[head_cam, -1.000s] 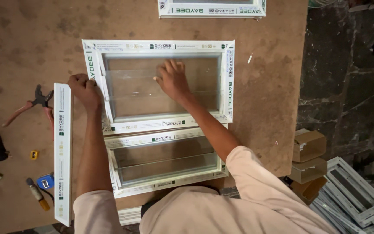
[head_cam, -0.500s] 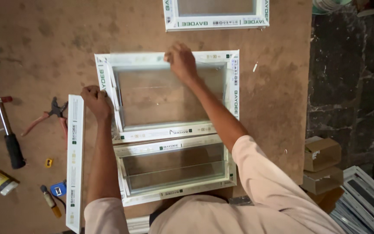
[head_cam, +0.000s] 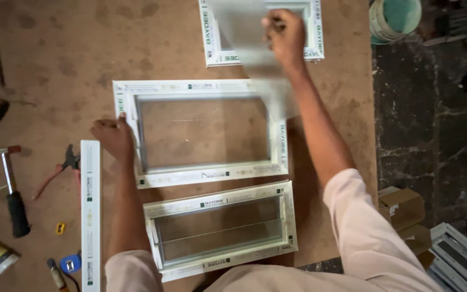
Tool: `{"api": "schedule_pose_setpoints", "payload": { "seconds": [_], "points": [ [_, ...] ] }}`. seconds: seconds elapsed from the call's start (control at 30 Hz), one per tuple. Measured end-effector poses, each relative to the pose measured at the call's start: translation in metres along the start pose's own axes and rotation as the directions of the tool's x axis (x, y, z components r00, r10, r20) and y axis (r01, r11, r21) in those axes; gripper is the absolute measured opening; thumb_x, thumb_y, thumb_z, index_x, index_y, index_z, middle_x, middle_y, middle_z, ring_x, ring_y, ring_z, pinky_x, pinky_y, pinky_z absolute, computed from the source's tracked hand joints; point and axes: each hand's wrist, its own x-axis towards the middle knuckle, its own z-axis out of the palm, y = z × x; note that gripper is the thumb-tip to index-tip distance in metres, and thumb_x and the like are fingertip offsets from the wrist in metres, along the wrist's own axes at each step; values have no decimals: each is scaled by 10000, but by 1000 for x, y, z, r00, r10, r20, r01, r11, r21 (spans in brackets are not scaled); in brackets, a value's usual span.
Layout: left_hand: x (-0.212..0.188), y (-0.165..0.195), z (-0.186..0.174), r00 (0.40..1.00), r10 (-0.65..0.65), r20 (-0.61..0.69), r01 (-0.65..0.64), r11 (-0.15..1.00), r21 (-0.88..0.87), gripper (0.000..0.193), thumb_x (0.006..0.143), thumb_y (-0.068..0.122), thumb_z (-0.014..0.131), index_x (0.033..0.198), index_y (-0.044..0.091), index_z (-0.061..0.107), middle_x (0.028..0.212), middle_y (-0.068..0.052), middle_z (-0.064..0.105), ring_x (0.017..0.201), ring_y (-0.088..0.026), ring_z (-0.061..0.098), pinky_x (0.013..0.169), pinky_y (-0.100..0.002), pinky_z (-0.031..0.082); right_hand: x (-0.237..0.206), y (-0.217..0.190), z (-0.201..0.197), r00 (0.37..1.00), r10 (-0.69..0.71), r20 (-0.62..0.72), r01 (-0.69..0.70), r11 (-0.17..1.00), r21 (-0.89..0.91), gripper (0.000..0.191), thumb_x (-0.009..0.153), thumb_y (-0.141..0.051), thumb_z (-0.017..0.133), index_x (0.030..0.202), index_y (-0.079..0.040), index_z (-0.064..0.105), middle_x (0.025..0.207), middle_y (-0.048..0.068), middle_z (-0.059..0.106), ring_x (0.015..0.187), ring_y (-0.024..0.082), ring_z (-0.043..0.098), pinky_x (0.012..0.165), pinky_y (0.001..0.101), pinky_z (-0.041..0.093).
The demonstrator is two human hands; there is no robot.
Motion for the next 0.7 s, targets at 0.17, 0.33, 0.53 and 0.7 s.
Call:
{"api": "schedule_pose_setpoints", "payload": {
  "seconds": [0.17,0.33,0.53,0.7],
  "points": [
    [43,-4,6,999,38,-1,-38,999,-20,390,991,227,817,834,-9,550,1039,-212,549,1004,-421,505,883,-535,407,-77,20,-106,992,87,-87,-76,989,124,162,1004,-120,742,1111,-6,701,958,2,681,796,88,667,660,270,586],
    [75,-1,23,983,-161,-83,150,981,-125,415,864,267,862,859,-9,552,968,-191,573,878,-396,579,858,-524,455,-226,71,-190,941,241,-238,-230,970,74,97,1057,-62,729,1049,27,693,927,23,655,790,100,575,662,284,468],
    [96,19,41,973,-230,-31,228,972,-65,445,854,322,875,911,5,567,1029,-198,553,936,-403,569,877,-535,437,-414,130,-237,606,716,-345,-672,694,260,133,1023,-175,674,1082,-56,677,964,79,732,723,169,642,586,324,472],
    [78,48,23,997,-20,-78,18,999,-30,434,891,232,766,1140,-66,573,1225,-245,550,1184,-436,527,1026,-541,419,-513,127,-248,485,809,-331,-763,577,291,241,1031,-198,629,1182,-15,670,1044,109,741,764,180,653,612,347,488]
  ]
}}
